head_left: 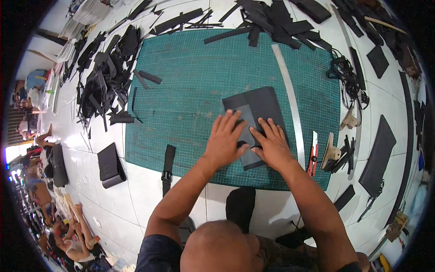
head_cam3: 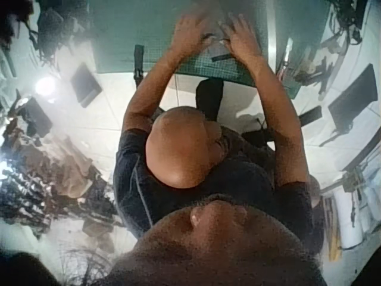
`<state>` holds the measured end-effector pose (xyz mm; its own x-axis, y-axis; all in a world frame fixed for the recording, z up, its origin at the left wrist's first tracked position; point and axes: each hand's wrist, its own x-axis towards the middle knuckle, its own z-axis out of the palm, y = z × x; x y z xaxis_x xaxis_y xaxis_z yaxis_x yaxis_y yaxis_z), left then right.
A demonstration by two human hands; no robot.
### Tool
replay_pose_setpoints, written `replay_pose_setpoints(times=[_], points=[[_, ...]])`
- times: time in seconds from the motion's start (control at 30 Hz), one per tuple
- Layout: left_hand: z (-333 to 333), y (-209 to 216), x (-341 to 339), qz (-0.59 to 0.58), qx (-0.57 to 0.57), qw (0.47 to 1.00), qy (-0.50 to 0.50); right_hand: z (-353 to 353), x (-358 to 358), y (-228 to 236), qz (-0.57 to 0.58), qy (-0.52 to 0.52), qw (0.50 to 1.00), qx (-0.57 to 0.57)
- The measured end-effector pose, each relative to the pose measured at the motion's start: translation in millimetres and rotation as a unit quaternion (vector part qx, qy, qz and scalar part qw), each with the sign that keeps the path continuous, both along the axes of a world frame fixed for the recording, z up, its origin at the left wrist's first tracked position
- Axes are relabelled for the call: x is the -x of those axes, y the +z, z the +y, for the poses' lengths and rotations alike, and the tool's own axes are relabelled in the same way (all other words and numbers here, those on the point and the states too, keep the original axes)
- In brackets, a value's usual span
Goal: Measuring and cutting pieces of black material using a metal ruler and a utility knife on a cutting mat.
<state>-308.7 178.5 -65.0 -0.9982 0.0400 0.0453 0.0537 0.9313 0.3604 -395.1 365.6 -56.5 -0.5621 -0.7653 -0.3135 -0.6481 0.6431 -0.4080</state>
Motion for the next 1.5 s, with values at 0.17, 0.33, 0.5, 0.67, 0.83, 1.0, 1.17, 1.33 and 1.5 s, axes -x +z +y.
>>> replay_pose_setpoints(times=[0.17,0.33,0.5,0.67,0.83,1.0,1.17,1.33,1.5], points=[[18,-13,9,-0.062,0.011,0.998,-0.020,0,-1,-5,0.000,-0.005,1.000,0.017],[20,-2,23,-0.133,0.019,0.990,-0.045,6,1,-1,-0.006,-0.009,0.999,0.037],[21,2,31,-0.189,0.023,0.982,-0.008,47,4,5,-0.047,-0.216,0.936,0.273],[24,8,35,-0.189,0.006,0.982,0.012,121,-25,2,0.000,-0.386,0.917,0.103],[29,14,39,-0.215,0.002,0.976,0.022,131,-33,-12,0.068,-0.356,0.929,0.069],[28,14,39,-0.215,0.004,0.975,0.048,132,-32,-17,0.024,-0.378,0.923,0.071],[27,16,39,-0.225,0.009,0.973,0.055,134,-50,-24,-0.087,-0.461,0.846,0.255],[25,21,37,-0.228,-0.009,0.972,0.050,115,-94,-13,-0.141,-0.420,0.843,0.306],[20,2,31,-0.157,-0.046,0.985,0.050,88,-132,-19,-0.179,-0.419,0.843,0.286]])
